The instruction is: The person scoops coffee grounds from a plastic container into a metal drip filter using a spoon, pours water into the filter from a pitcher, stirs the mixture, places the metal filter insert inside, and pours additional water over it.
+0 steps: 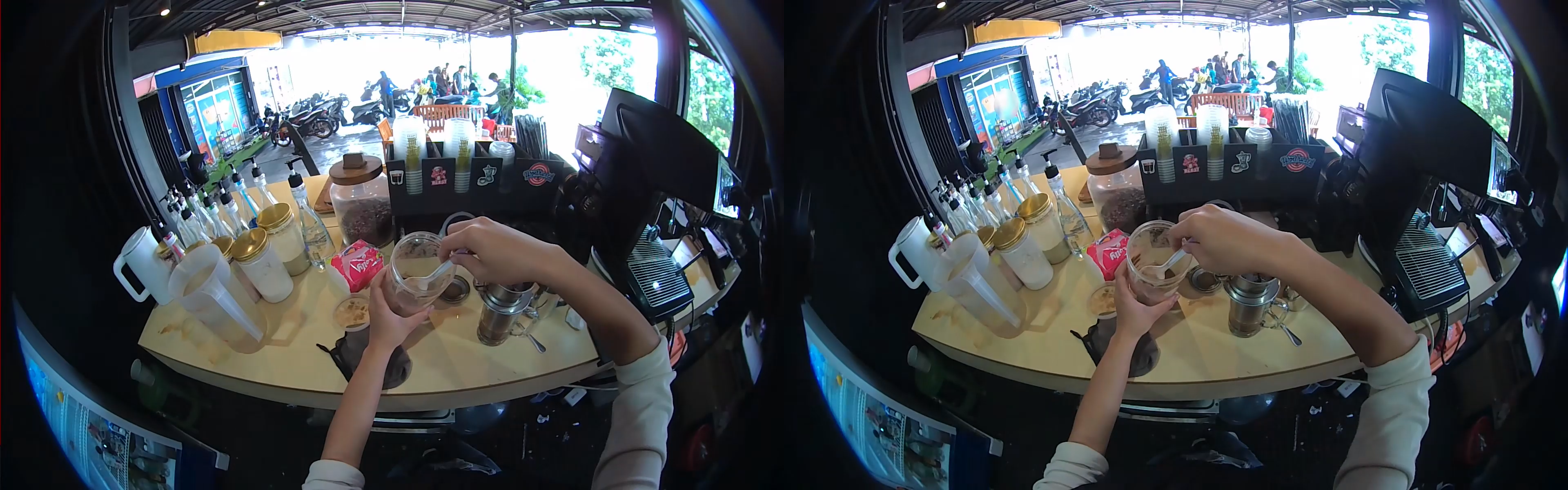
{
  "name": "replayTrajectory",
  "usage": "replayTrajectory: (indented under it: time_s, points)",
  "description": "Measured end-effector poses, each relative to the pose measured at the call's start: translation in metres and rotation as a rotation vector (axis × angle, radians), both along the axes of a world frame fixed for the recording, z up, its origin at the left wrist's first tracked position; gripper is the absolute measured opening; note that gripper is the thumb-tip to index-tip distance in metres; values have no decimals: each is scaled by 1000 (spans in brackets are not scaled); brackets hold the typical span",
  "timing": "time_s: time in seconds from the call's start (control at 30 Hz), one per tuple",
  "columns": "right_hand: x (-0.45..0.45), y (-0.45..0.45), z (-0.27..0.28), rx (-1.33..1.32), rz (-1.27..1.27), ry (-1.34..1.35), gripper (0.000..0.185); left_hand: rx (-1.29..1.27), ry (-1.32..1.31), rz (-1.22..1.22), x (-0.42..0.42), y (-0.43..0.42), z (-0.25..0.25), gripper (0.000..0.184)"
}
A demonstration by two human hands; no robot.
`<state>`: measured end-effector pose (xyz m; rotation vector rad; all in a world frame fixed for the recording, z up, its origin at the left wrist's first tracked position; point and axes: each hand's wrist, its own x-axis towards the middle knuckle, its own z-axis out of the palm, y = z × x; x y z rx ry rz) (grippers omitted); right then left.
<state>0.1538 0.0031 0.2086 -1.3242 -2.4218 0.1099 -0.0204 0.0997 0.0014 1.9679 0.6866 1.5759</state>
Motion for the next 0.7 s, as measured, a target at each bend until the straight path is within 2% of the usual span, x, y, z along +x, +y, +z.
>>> replayTrajectory:
  time_s: [0.7]
  points:
    - [8, 8, -1, -121, -61, 59, 21, 9, -11, 1, 1, 1, -2, 102]
